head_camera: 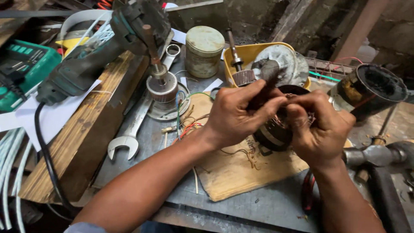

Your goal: The recorder is organizing copper wires and preparing to insert them into an electric motor stator as part of a winding or repair process.

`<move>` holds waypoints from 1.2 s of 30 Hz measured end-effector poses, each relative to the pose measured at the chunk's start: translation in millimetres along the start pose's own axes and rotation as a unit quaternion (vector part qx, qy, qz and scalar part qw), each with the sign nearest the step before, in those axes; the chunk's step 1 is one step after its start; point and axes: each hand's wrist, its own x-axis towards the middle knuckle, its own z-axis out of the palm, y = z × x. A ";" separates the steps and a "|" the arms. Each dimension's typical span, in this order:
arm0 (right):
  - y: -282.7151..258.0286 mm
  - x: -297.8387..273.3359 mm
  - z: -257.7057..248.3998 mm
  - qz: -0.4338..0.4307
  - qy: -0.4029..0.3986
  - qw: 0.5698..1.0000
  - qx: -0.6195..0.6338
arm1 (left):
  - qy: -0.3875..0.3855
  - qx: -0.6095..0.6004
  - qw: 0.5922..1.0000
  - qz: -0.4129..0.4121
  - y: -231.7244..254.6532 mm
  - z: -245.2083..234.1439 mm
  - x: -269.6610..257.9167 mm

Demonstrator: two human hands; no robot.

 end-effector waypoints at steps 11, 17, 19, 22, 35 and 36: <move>-5.4 13.5 4.7 -0.104 0.003 0.994 0.022 | 0.200 -0.052 0.974 -0.091 -25.2 -13.7 14.6; -17.0 18.2 5.9 -0.264 -0.089 0.954 -0.113 | 0.298 -0.061 0.949 -0.079 -26.2 -20.6 21.3; -11.3 15.8 5.7 -0.254 -0.083 0.959 -0.096 | 0.277 -0.048 0.955 -0.093 -30.1 -20.9 20.2; -9.8 8.6 8.2 -0.191 -0.029 0.980 -0.056 | 0.166 -0.057 0.979 -0.102 -30.2 -23.4 23.3; 9.2 6.0 12.7 -0.152 0.064 0.986 0.008 | -0.057 -0.142 0.980 -0.130 -15.7 -11.7 9.3; 11.6 1.5 14.0 -0.167 0.031 0.986 -0.006 | -0.040 -0.136 0.979 -0.147 -15.5 -13.2 10.8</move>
